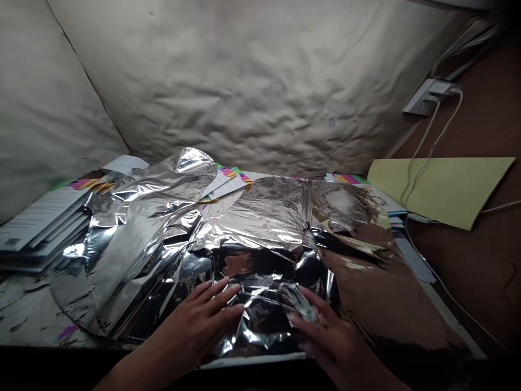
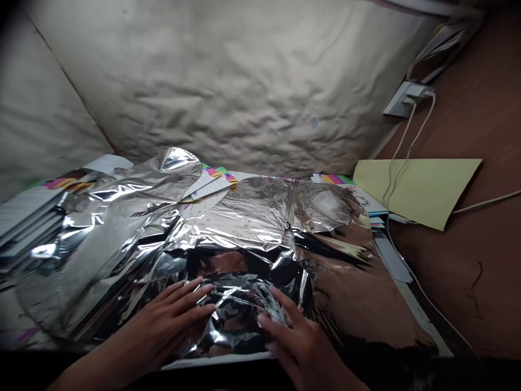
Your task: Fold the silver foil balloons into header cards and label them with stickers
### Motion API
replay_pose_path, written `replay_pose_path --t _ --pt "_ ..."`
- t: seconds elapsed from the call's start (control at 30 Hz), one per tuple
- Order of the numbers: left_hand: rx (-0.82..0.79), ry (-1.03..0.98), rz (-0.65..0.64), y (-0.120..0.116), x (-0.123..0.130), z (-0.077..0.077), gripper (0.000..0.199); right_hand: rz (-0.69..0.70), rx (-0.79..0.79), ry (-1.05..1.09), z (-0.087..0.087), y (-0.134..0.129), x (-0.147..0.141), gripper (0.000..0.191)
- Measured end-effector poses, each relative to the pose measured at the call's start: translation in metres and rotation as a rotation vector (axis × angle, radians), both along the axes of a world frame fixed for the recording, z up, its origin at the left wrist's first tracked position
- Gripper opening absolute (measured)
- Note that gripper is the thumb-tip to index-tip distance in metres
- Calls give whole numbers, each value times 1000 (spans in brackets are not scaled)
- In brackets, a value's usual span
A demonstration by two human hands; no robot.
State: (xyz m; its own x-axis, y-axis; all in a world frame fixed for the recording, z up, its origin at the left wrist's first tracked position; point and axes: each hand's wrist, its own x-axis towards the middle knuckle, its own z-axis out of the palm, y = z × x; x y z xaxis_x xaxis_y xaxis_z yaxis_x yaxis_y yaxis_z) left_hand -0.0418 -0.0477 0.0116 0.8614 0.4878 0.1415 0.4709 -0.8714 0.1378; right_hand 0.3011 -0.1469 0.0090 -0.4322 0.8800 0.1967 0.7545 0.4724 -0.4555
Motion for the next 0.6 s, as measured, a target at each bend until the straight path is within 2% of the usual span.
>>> replay_pose_path --t 0.13,0.2,0.27,0.37,0.47,0.53,0.6 --pt "-106 -8 -11 -1 -7 7 51 86 266 -297 -3 -8 14 62" --pt "-188 -24 0 4 -5 13 48 137 284 -345 -4 -6 17 57" --pt "-284 -25 23 12 -1 21 44 222 228 -317 2 -1 18 51" --pt "-424 -55 40 31 8 36 29 284 50 -197 20 10 20 36" --pt "-654 -131 40 57 18 49 26 240 -221 -24 37 41 26 26" --pt "-924 -263 152 76 23 53 30 189 -416 137 41 74 32 31" --pt "-1118 -463 323 94 26 54 37 132 -607 328 37 110 38 50"
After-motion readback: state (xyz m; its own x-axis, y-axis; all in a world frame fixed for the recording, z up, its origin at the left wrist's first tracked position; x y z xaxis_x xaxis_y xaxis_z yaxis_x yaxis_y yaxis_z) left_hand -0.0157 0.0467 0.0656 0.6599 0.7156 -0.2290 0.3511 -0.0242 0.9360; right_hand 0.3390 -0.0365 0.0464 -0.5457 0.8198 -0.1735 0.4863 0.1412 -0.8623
